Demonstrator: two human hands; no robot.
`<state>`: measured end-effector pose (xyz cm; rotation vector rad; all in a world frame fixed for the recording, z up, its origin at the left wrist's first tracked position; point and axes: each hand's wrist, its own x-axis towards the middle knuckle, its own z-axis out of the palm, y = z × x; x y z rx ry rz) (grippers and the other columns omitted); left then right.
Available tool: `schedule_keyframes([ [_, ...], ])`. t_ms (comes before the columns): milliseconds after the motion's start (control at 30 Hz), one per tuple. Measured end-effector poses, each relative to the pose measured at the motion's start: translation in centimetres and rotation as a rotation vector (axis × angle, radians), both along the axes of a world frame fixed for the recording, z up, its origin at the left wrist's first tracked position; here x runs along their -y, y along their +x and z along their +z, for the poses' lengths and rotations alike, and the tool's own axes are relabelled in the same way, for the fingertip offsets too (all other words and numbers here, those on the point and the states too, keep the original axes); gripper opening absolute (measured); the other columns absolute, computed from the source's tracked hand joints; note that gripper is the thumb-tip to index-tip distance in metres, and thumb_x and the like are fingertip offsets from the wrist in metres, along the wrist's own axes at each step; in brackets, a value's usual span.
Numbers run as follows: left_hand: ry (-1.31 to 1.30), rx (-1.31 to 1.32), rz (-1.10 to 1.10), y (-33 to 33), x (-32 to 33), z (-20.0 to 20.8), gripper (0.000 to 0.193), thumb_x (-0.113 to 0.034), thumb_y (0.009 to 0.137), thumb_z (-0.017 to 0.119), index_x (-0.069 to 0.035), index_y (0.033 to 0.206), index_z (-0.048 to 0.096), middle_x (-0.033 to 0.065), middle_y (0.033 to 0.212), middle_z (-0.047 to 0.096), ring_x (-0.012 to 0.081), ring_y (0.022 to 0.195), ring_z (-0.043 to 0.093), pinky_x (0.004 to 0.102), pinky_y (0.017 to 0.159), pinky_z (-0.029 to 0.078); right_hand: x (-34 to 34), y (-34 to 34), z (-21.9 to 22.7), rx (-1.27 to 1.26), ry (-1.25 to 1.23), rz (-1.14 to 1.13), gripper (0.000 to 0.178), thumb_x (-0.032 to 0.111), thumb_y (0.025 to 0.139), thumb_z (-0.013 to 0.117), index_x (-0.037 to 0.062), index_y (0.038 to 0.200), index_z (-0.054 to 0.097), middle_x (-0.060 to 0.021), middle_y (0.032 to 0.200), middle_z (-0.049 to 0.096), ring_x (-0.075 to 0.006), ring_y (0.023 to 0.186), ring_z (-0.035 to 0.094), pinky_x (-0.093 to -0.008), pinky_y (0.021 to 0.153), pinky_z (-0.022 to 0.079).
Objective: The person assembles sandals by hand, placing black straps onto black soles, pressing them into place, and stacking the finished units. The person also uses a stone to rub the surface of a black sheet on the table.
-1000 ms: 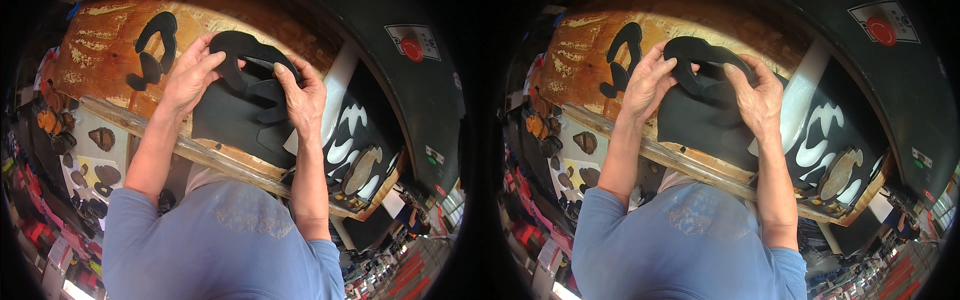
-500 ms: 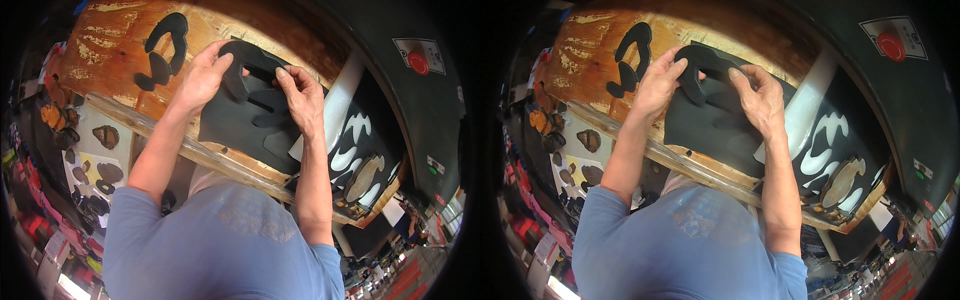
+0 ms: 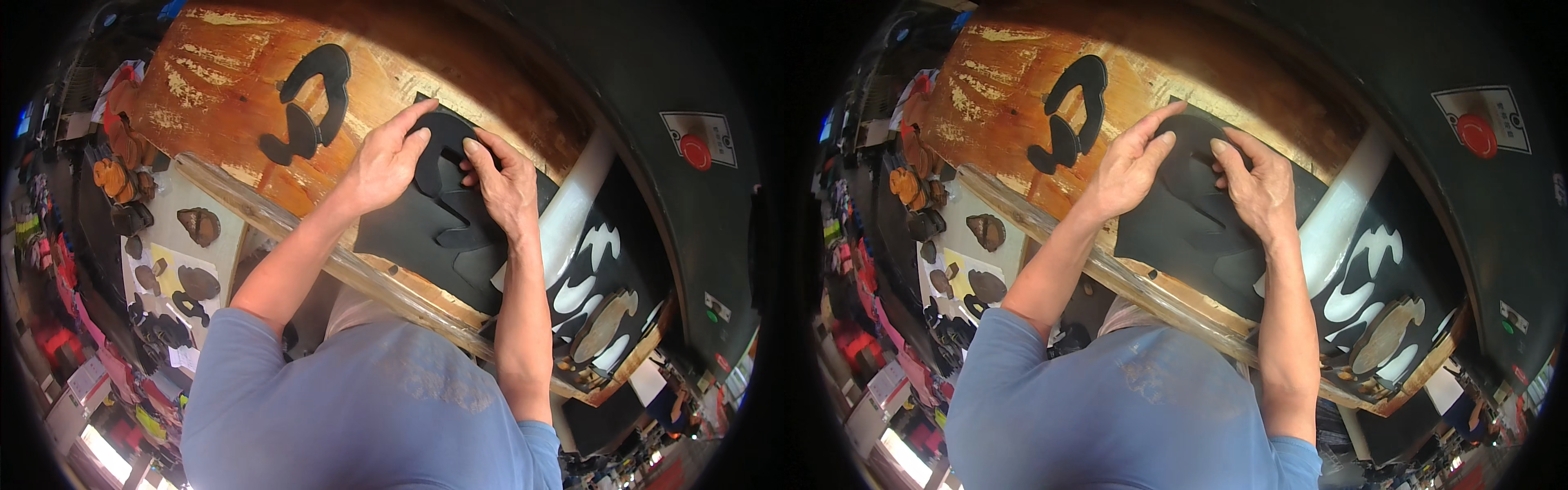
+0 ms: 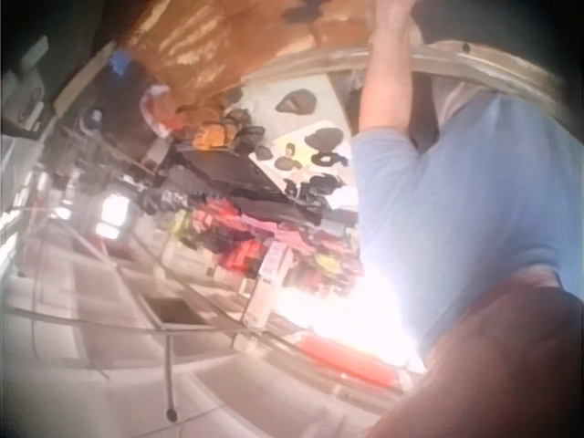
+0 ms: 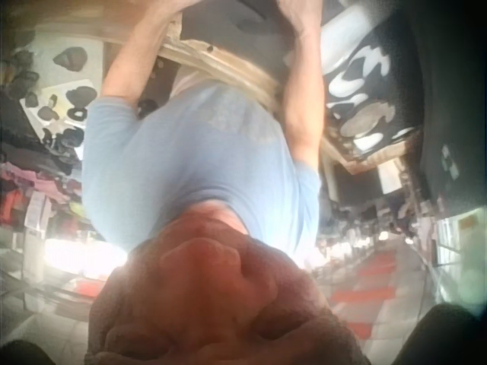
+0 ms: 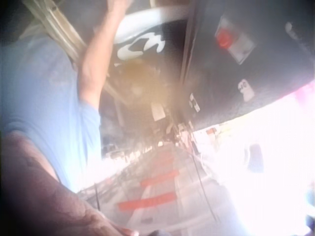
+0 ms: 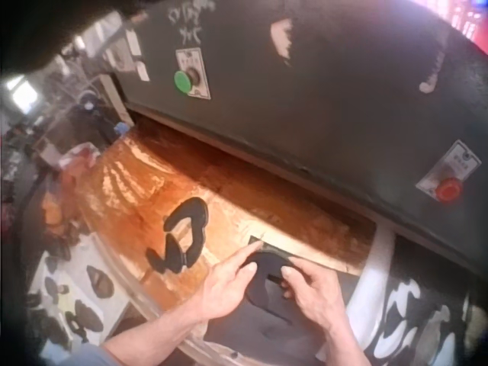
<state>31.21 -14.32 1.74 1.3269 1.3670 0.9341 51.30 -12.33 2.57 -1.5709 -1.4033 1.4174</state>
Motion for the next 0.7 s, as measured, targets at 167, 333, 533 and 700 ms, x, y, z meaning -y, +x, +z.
schedule_keyframes([
  [167,0.355,-0.748,0.397,-8.4,-4.0,1.1,0.044,-0.018,0.101,0.063,0.004,0.14,0.061,0.0227,0.131,0.068,0.0322,0.118,0.068,0.0385,0.102,0.052,0.0,0.4,-0.6,-0.058,-0.043,-0.043,0.045,0.03,0.099,0.072,-0.0037,0.128,0.07,-0.0049,0.08,0.071,-0.0093,0.068,0.065,-0.0246,0.067,0.054],
  [333,0.309,-1.066,0.302,-12.3,-5.2,0.2,0.045,-0.016,0.091,0.074,0.003,0.131,0.066,0.0209,0.125,0.067,0.0347,0.113,0.066,0.0423,0.1,0.052,-0.2,0.4,-0.9,-0.055,-0.024,-0.028,0.046,0.03,0.099,0.072,-0.0034,0.129,0.07,-0.0042,0.08,0.071,-0.0086,0.067,0.065,-0.0238,0.067,0.053],
  [533,0.042,-0.614,0.403,-13.0,-5.1,0.3,0.034,-0.008,0.088,0.079,0.001,0.119,0.07,0.0063,0.106,0.068,0.0147,0.098,0.067,0.0293,0.09,0.055,-0.3,0.5,-0.8,-0.058,-0.02,-0.021,0.045,0.031,0.099,0.072,-0.0033,0.128,0.07,-0.0043,0.08,0.071,-0.0088,0.067,0.065,-0.0239,0.067,0.053],
  [700,0.202,-0.247,0.513,-12.9,-4.2,-0.9,0.032,-0.003,0.088,0.078,-0.001,0.119,0.071,0.0109,0.109,0.072,0.019,0.092,0.072,0.03,0.086,0.058,-0.3,0.5,-0.8,-0.07,-0.032,-0.032,0.043,0.03,0.099,0.072,-0.0028,0.128,0.07,-0.0043,0.08,0.071,-0.0085,0.067,0.065,-0.0239,0.067,0.053],
])
